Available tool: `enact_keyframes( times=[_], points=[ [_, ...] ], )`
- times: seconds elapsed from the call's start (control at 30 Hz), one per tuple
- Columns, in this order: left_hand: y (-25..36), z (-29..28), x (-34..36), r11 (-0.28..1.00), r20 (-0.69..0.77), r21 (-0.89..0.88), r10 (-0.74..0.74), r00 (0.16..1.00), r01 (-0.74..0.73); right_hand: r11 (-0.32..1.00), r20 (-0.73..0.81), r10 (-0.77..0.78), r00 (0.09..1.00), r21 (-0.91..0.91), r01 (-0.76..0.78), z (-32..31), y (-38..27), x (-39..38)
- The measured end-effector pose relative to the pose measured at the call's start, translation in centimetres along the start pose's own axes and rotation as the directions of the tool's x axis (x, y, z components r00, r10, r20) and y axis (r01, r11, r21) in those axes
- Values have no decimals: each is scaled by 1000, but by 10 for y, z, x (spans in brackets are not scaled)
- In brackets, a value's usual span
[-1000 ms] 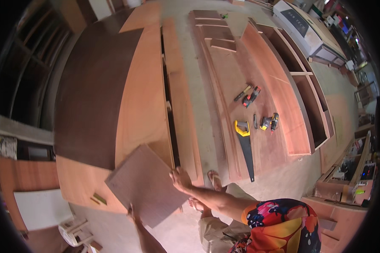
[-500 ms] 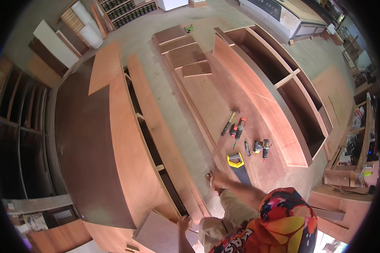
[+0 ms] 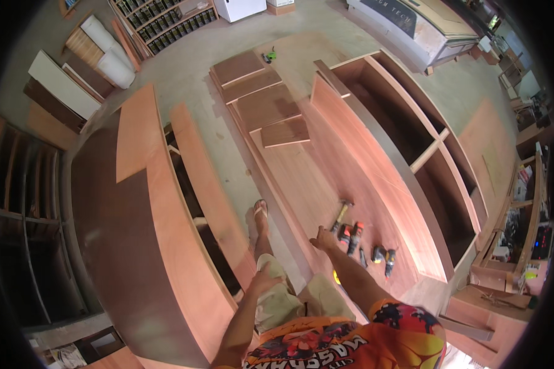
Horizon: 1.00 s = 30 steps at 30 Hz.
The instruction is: The person aligns wooden panels onto a cabinet frame, walks to a table saw to trim a small board, and then returns to the assembly area to place more panels into the cabinet compartments.
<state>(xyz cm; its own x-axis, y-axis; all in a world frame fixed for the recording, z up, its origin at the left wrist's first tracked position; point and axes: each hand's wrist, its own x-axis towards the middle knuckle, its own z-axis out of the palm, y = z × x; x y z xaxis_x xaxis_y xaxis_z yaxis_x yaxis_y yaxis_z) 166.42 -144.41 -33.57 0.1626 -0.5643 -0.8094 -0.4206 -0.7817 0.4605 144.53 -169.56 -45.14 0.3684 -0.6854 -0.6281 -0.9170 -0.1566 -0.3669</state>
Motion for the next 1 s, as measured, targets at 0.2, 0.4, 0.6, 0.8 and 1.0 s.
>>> enact_keyframes(
  times=[0.2,0.4,0.6,0.8,1.0],
  points=[
    [71,-168,200,922,99,372,-154,983,107,986,-150,-153,977,-95,140,-45,-112,302],
    [63,-243,273,960,114,274,32,993,-62,762,-58,-227,972,-632,140,-100,-200,578],
    [69,-268,303,976,59,200,75,995,-85,669,102,-232,967,-705,235,-121,-241,655],
    [86,-282,310,963,122,259,43,992,-74,575,247,-337,909,-711,406,-132,-233,635],
    [88,-261,300,858,-53,269,467,883,-437,675,-63,-697,714,-391,625,-168,-264,442]
  ],
)
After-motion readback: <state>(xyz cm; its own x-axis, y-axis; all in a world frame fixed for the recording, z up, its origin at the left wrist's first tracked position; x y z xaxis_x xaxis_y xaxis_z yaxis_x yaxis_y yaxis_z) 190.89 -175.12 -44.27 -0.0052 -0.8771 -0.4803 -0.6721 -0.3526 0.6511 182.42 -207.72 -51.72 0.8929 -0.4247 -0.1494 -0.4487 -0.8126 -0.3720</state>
